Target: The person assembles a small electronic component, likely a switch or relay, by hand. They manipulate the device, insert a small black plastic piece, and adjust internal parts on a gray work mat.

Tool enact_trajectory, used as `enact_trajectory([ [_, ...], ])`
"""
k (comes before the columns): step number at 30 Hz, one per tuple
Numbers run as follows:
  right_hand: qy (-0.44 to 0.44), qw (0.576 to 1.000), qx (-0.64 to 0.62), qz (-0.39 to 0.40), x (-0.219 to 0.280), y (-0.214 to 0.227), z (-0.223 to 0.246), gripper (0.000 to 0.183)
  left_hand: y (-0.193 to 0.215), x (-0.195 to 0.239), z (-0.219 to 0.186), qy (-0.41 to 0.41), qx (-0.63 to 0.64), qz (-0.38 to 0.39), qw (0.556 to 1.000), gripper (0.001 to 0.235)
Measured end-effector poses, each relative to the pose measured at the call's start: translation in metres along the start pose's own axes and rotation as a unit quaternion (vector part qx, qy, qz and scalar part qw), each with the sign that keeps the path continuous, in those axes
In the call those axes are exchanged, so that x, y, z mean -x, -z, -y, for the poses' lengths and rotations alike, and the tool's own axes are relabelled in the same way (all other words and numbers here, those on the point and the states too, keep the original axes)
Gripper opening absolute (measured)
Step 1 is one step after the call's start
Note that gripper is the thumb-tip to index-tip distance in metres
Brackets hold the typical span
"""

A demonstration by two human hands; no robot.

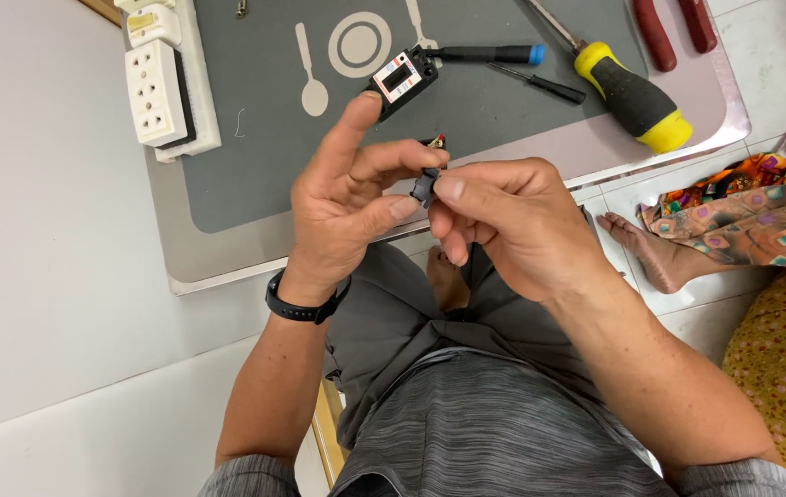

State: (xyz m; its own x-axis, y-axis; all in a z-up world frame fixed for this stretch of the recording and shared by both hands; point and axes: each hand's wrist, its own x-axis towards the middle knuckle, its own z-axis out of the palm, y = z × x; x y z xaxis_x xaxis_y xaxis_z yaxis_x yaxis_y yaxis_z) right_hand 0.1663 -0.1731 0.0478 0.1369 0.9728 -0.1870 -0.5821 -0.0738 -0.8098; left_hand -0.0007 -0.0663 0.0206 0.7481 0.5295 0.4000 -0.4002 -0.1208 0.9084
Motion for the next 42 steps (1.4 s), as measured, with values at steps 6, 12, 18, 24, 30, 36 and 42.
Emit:
enact_trajectory([
  [6, -0.001, 1.000, -0.018, -0.007, -0.001, 0.000, -0.003, 0.020, -0.002, 0.000, -0.004, -0.002, -0.020, 0.010, 1.000, 0.068],
  [12, -0.011, 1.000, 0.001, -0.006, 0.000, -0.002, 0.002, 0.027, -0.001, -0.001, -0.009, -0.021, -0.078, 0.022, 0.997, 0.063],
  [18, -0.019, 1.000, -0.013, 0.009, -0.001, -0.001, -0.002, 0.030, -0.008, -0.002, -0.018, 0.006, -0.123, -0.005, 0.992, 0.062],
  [24, -0.029, 0.999, -0.013, 0.004, 0.000, 0.001, -0.006, 0.031, -0.012, -0.004, -0.022, -0.007, -0.185, -0.006, 0.983, 0.041],
  [30, -0.074, 0.984, -0.154, 0.042, -0.002, 0.011, -0.029, 0.017, -0.017, -0.005, -0.021, -0.017, -0.114, 0.019, 0.993, 0.015],
  [36, -0.056, 0.975, -0.211, 0.041, 0.006, 0.007, -0.050, 0.017, -0.031, 0.005, -0.014, 0.029, -0.046, -0.076, 0.996, 0.023],
  [42, -0.070, 0.981, -0.180, 0.037, 0.006, 0.014, -0.071, 0.020, -0.027, 0.030, -0.004, 0.055, -0.027, -0.119, 0.991, 0.028],
])
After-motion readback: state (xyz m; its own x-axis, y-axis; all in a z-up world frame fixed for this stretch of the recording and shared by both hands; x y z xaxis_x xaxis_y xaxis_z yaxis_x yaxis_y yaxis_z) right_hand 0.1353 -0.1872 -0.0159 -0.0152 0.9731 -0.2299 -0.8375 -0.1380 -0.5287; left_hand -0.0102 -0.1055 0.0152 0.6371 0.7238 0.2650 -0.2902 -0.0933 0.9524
